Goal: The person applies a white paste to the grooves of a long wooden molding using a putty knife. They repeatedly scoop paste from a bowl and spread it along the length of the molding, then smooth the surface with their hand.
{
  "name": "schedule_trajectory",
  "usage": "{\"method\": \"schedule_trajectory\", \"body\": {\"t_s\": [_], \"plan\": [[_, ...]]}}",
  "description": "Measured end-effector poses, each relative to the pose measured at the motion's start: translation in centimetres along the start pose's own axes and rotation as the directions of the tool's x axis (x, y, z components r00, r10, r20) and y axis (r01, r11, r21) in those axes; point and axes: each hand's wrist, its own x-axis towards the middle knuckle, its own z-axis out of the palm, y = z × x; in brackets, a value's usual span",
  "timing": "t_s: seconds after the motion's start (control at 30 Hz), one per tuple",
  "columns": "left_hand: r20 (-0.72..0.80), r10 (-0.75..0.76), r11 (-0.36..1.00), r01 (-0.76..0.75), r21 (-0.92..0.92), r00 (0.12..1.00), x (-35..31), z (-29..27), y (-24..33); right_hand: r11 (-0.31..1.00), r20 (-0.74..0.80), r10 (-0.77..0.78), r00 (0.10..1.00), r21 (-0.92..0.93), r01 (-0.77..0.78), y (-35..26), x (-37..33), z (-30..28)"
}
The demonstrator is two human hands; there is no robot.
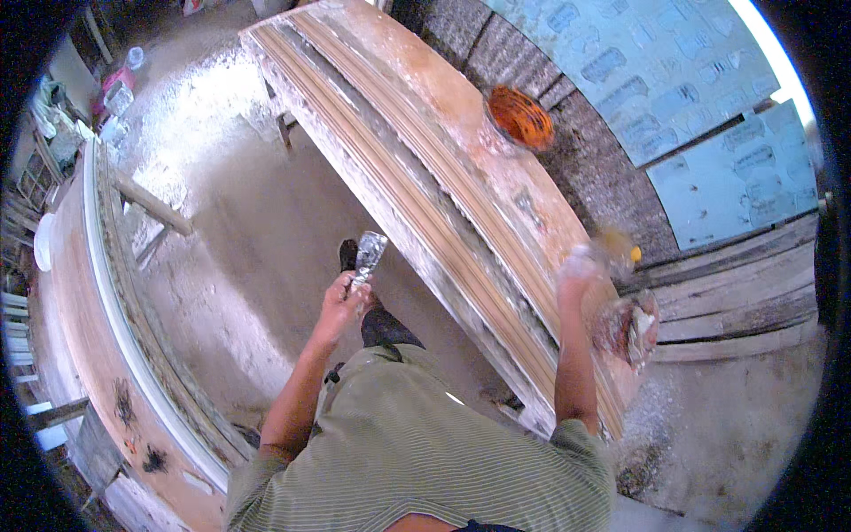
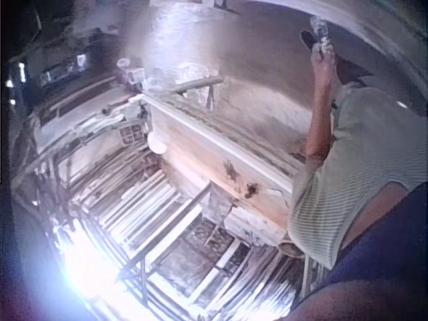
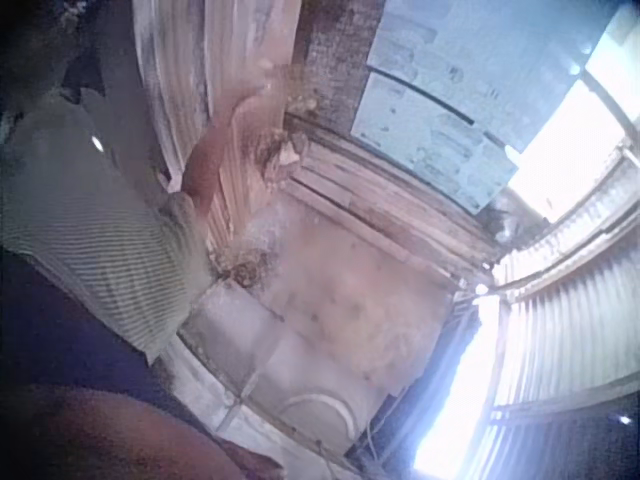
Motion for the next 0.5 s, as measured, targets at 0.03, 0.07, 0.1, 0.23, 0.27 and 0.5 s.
{"method": "schedule_trajectory", "body": {"t_s": [0.03,0.07,0.1,0.23,0.27,0.5], "plan": [[0.02,0.026,1.0,-0.026,-0.006,0.999,2.2,-0.9,0.4,0.968,0.182,0.02,0.983,-0.249,0.026,-1.1,1.0,3.1],[0.026,0.056,0.998,-0.056,-0.01,0.998,4.6,-2.0,1.1,0.951,0.287,0.037,0.957,-0.303,0.055,-3.8,2.0,5.7],[0.016,0.091,0.995,-0.091,0.049,0.996,6.3,-3.2,2.9,0.983,0.277,0.084,0.957,-0.181,-0.034,-9.0,2.0,7.2],[-0.004,0.046,0.995,-0.046,0.089,0.999,14.8,-8.9,7.7,0.877,0.216,0.178,0.96,0.407,-0.254,-18.3,7.9,15.4],[-0.048,0.035,0.997,-0.032,0.065,0.998,16.7,-10.1,9.3,0.834,0.19,0.152,0.97,0.502,-0.229,-19.4,9.2,18.4],[-0.216,-0.01,0.999,0.018,0.033,0.976,27.4,-19.4,18.7,0.965,0.274,-0.252,0.928,0.139,0.221,-35.1,17.3,32.4]]}}
